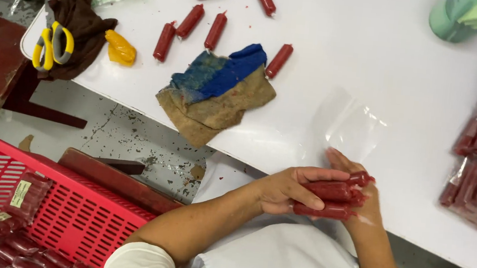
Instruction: The person places several small sausages into a clear plastic bag, folds the bag closed, and applies a label to the package. The person repeats this process multiple times, stacking the finished packages on the table.
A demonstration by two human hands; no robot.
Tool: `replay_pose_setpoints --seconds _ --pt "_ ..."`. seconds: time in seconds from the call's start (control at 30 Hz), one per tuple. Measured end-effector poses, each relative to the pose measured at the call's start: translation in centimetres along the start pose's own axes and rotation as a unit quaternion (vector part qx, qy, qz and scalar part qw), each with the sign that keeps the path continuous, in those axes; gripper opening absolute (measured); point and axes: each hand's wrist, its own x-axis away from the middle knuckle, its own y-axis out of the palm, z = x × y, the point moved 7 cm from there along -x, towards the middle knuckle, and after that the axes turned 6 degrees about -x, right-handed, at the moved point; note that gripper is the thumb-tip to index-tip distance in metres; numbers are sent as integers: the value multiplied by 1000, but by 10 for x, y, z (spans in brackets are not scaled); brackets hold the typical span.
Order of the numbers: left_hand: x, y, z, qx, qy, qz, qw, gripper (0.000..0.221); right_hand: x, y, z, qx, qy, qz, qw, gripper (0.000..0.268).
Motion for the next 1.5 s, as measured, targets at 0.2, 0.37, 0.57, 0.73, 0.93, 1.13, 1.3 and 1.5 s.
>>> replay_pose_setpoints --seconds 0.2,0.37,0.57,0.73,0.93,1.13,1.3,1.5 --pt "9 -13 22 -405 160 148 888 65 3 -14 19 -352 351 70 865 50" --pt "16 -5 27 -564 86 225 790 71 0 -12 19 -422 293 69 855 78" --pt "15 10 46 -174 98 250 947 76 3 -4 28 -472 296 35 829 71" --pt "15 -4 48 -483 221 246 810 72 -1 -7 30 -502 316 56 803 81" --pt "9 -2 27 -681 254 145 671 78 -5 -28 4 -272 251 31 928 86" --pt "10 -9 41 -334 136 332 871 71 -11 -24 -35 80 85 -1 993 82" --pt "8 -18 28 -227 115 333 908 68 0 -24 -13 -52 124 65 989 84" --pt "1 -30 30 -585 243 290 718 54 2 -30 -42 24 43 100 994 61"
